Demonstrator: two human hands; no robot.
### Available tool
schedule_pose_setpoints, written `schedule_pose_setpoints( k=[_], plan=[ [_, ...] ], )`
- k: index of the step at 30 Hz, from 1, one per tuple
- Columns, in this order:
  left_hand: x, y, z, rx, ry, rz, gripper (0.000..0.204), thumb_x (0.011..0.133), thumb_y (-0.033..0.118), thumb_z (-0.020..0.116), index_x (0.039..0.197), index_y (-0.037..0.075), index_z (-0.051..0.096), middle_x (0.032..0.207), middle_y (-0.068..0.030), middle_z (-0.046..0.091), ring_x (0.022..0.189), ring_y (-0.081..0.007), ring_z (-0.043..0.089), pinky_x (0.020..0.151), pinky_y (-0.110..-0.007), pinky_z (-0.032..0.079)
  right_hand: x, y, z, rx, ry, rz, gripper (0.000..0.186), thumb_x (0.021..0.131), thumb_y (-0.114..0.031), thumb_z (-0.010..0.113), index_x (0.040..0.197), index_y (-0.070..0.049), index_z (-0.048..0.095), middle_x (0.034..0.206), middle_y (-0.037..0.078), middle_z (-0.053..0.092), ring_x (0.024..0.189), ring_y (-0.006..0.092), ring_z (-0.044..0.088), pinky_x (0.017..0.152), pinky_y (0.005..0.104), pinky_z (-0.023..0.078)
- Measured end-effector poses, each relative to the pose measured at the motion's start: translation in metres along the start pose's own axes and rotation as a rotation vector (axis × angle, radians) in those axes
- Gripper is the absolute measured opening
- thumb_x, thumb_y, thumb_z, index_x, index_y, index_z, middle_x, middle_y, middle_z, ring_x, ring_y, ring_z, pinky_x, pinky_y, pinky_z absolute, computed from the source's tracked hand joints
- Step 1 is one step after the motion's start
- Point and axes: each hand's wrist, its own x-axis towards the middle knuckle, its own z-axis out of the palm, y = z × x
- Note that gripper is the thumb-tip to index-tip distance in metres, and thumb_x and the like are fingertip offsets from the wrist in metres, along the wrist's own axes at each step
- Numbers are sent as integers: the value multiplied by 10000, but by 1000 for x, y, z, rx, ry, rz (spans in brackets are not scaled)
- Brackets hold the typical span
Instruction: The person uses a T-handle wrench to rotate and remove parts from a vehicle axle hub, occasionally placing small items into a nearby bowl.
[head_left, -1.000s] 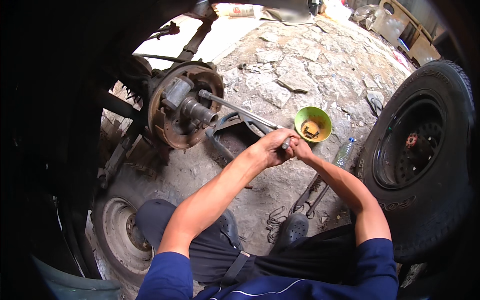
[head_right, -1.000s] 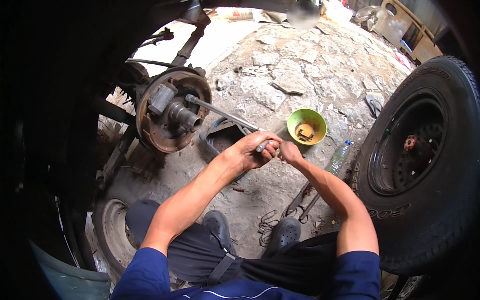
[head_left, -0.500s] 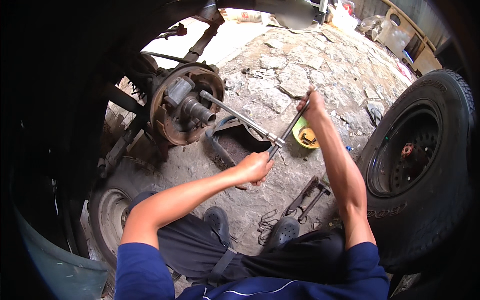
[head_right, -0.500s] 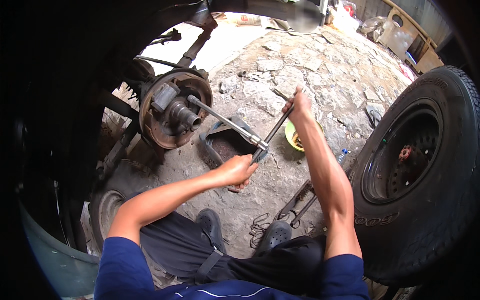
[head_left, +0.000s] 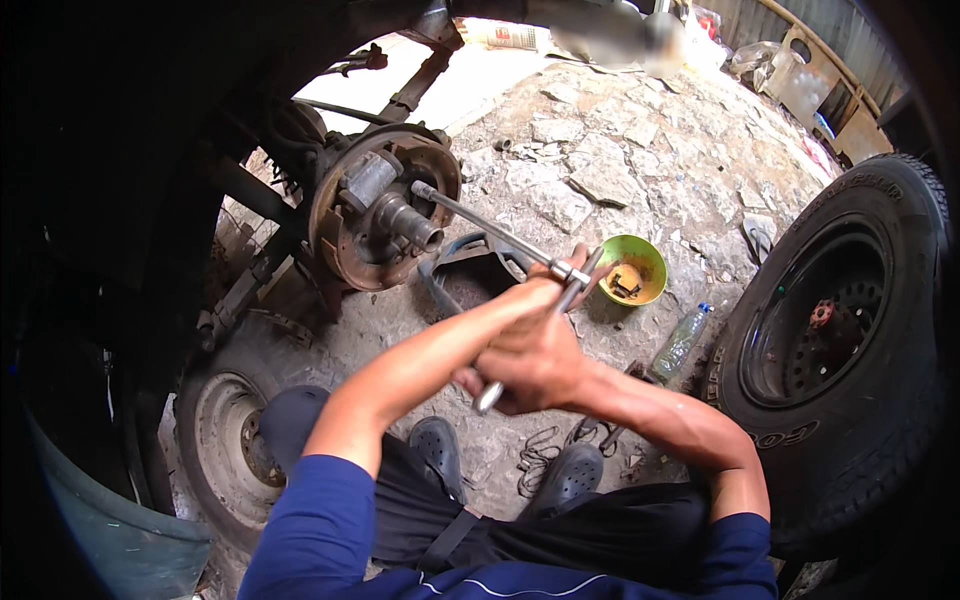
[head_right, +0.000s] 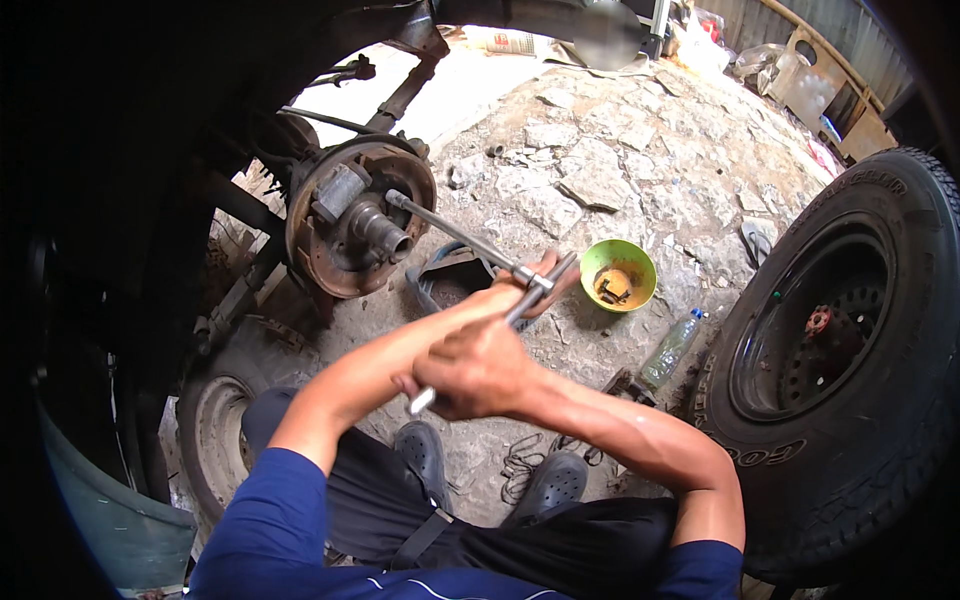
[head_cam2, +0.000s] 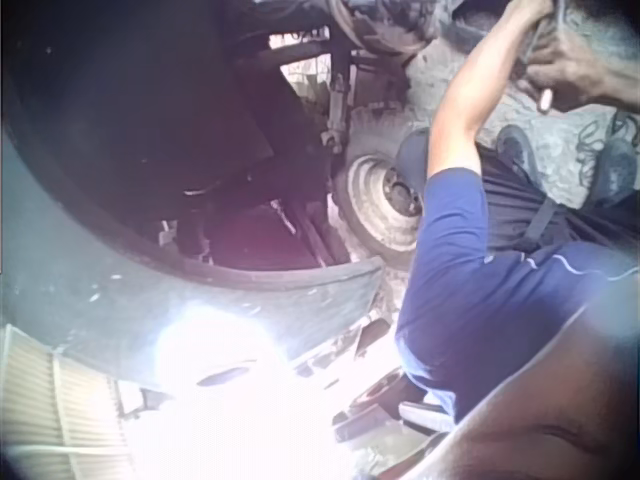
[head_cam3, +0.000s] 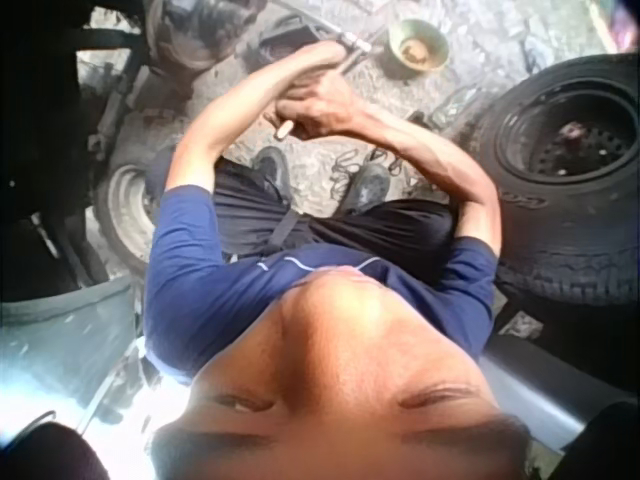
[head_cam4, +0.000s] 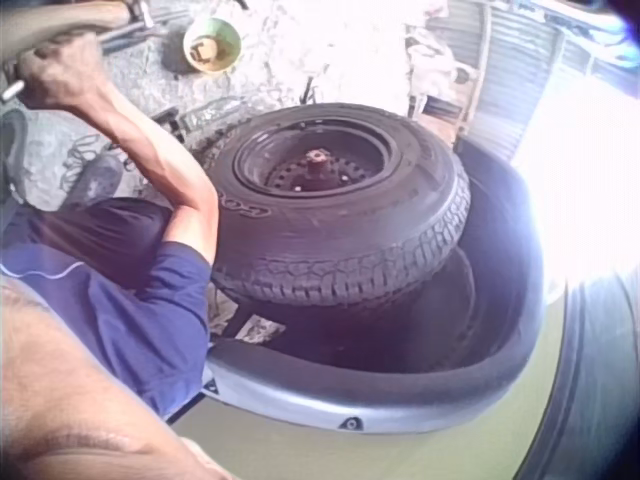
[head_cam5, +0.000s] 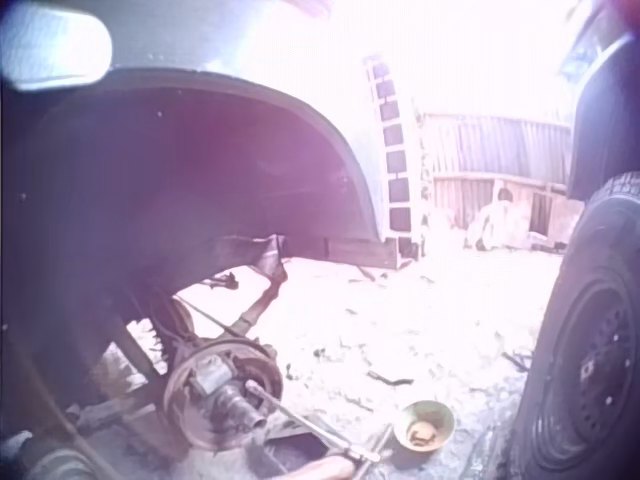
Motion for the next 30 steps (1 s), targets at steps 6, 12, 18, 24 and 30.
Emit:
schedule_pose_setpoints(
  k=[6, 12, 18, 24, 30],
  plan=[
    [-64, 10, -39, 1501, -349, 108, 485, 851, 96, 338, 1324, 39, 429, 1291, -207, 514, 1092, -306, 583, 926, -416, 503, -46, -8, 30, -30, -395, 22, 255, 824, -283, 599, 654, -103, 539, 481, 37, 518, 408, 235, 565, 360, 378, 429],
    [-65, -34, -17, 1273, -143, 322, 433, 900, 505, 500, 1068, 106, 510, 1089, -116, 605, 901, -224, 637, 770, -391, 535, -75, 0, 58, -191, -1045, 134, 179, 791, -194, 586, 651, -90, 629, 579, 62, 618, 509, 252, 636, 412, 384, 486],
    [-18, -56, -7, 1099, 75, 843, 532, 854, 618, 517, 809, 88, 535, 646, -66, 618, 431, -107, 483, 425, -229, 416, -177, 91, 88, -236, -1216, 766, 209, 881, -201, 498, 898, -96, 678, 930, 70, 668, 945, 229, 632, 815, 381, 508],
    [19, -46, -13, 638, -150, 990, 370, 881, 298, 584, 591, 144, 414, 503, -24, 451, 360, -152, 397, 469, -312, 424, -221, 180, 47, 139, -562, 1167, 235, 900, -205, 451, 1005, -86, 625, 958, 61, 621, 951, 207, 583, 808, 367, 482],
    [25, -62, -3, 455, -345, 1019, 357, 864, 197, 569, 584, 162, 350, 449, 22, 321, 343, -124, 373, 446, -306, 393, -231, 192, 26, 525, -52, 1253, 288, 920, -210, 404, 1111, -76, 572, 986, 52, 575, 957, 186, 535, 800, 352, 456]
  ],
)
